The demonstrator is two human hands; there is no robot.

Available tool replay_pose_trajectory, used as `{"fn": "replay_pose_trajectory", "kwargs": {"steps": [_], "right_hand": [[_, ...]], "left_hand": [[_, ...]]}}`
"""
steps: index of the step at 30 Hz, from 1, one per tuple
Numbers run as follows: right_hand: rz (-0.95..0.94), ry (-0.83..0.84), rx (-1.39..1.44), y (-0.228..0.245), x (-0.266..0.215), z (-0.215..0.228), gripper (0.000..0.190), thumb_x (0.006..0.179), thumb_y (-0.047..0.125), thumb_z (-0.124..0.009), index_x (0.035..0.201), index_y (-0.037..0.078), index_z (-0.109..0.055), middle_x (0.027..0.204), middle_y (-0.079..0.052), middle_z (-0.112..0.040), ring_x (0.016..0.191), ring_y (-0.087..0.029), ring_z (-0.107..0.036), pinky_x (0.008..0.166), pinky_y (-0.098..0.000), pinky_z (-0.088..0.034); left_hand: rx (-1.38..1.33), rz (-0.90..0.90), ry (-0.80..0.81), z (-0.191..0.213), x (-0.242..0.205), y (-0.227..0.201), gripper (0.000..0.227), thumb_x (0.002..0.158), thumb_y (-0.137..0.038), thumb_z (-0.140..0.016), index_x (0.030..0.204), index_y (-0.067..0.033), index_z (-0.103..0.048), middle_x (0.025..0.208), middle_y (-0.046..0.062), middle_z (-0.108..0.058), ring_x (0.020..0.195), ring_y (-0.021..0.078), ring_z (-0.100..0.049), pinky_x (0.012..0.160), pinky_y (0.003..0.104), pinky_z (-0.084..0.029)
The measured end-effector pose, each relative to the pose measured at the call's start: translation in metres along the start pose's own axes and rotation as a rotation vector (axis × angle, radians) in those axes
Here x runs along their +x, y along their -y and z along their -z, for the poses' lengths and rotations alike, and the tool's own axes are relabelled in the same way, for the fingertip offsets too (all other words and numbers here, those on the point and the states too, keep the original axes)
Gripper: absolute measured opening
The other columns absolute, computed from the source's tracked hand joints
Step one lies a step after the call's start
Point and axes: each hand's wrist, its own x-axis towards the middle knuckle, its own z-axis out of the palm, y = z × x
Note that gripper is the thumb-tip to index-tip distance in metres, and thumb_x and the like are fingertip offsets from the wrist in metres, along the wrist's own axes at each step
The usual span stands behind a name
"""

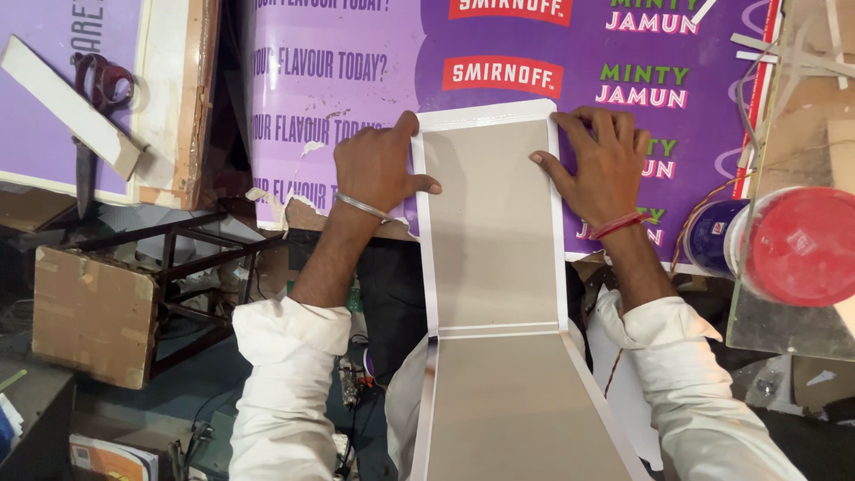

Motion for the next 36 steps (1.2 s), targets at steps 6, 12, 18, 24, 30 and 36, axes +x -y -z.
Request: {"fn": "replay_pose_trajectory", "kwargs": {"steps": [6,12,18,24,30,36], "right_hand": [[0.033,0.086,-0.094,0.001,0.011,0.011,0.056,0.086,0.055,-0.085,0.125,0.016,-0.075,0.116,0.0,-0.061,0.11,-0.026,-0.052,0.086,-0.0447,-0.039],[-0.006,0.184,-0.115,0.001,0.031,0.013,0.058,0.076,0.058,-0.088,0.115,0.016,-0.076,0.108,-0.001,-0.064,0.106,-0.027,-0.056,0.082,-0.0449,-0.044],[-0.031,0.262,-0.112,0.002,0.042,0.021,0.058,0.071,0.06,-0.09,0.109,0.018,-0.077,0.091,0.001,-0.068,0.096,-0.024,-0.058,0.081,-0.0446,-0.044],[-0.07,0.292,-0.082,0.0,0.031,0.016,0.058,0.072,0.058,-0.091,0.111,0.017,-0.075,0.084,0.003,-0.068,0.094,-0.024,-0.057,0.077,-0.0428,-0.042],[-0.113,0.37,-0.055,0.001,0.032,0.018,0.057,0.072,0.056,-0.092,0.108,0.017,-0.075,0.081,0.003,-0.066,0.091,-0.024,-0.056,0.076,-0.044,-0.042],[-0.158,0.404,-0.047,0.005,0.019,0.025,0.056,0.067,0.057,-0.092,0.102,0.017,-0.075,0.08,0.003,-0.066,0.09,-0.023,-0.056,0.078,-0.046,-0.041]], "left_hand": [[0.058,0.013,0.111,0.006,0.006,-0.005,0.085,0.05,-0.063,-0.096,0.107,-0.0098,-0.059,0.067,0.01,-0.069,0.067,0.0349,-0.07,0.052,0.047,-0.049],[0.118,0.011,0.204,0.012,0.018,-0.009,0.087,0.048,-0.059,-0.097,0.11,-0.0112,-0.06,0.067,0.01,-0.069,0.065,0.0346,-0.071,0.051,0.046,-0.051],[0.043,-0.011,0.158,0.007,0.014,-0.001,0.089,0.049,-0.062,-0.096,0.112,-0.0102,-0.06,0.068,0.013,-0.069,0.066,0.0365,-0.071,0.051,0.048,-0.05],[-0.137,0.087,0.072,-0.006,-0.019,0.004,0.079,0.066,-0.058,-0.089,0.125,-0.0178,-0.057,0.063,0.012,-0.068,0.062,0.0378,-0.07,0.051,0.05,-0.047],[-0.183,0.119,0.207,-0.002,-0.008,0.007,0.076,0.063,-0.055,-0.091,0.117,-0.0172,-0.054,0.066,0.007,-0.068,0.068,0.0353,-0.071,0.056,0.05,-0.048],[-0.2,0.077,0.241,0.001,-0.003,0.003,0.075,0.057,-0.049,-0.097,0.108,-0.017,-0.053,0.072,0.008,-0.069,0.078,0.0357,-0.071,0.061,0.049,-0.049]]}}
